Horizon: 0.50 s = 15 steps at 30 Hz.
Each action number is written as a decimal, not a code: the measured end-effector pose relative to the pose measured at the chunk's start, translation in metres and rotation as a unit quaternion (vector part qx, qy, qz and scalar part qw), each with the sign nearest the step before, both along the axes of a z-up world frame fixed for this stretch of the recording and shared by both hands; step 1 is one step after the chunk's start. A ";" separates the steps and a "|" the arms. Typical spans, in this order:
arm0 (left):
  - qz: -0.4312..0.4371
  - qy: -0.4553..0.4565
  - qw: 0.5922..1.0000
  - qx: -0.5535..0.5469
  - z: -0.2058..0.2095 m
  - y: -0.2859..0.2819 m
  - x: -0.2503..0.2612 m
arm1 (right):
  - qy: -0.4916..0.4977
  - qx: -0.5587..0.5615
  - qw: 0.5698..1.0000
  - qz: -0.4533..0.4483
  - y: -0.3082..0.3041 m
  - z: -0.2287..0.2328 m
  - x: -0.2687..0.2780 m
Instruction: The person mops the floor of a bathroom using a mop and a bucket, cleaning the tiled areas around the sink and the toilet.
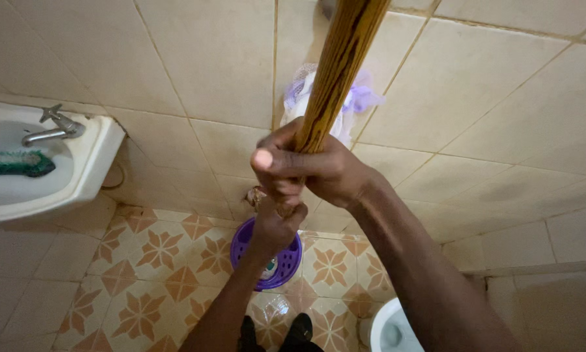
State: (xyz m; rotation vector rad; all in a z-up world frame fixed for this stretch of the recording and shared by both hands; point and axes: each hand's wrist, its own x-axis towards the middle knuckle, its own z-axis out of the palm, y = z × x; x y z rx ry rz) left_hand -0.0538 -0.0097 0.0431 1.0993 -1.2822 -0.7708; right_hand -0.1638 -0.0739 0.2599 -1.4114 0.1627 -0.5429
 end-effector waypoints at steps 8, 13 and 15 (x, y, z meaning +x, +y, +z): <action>0.001 0.019 0.997 0.072 0.020 -0.004 -0.003 | 0.066 -0.012 0.956 -0.285 0.019 -0.007 0.022; 0.104 0.045 0.993 -0.027 0.031 -0.001 -0.036 | 0.063 -0.040 0.906 -0.417 0.034 -0.005 0.035; 0.147 0.055 0.987 -0.029 0.029 -0.010 -0.041 | 0.061 -0.044 0.900 -0.429 0.037 -0.008 0.038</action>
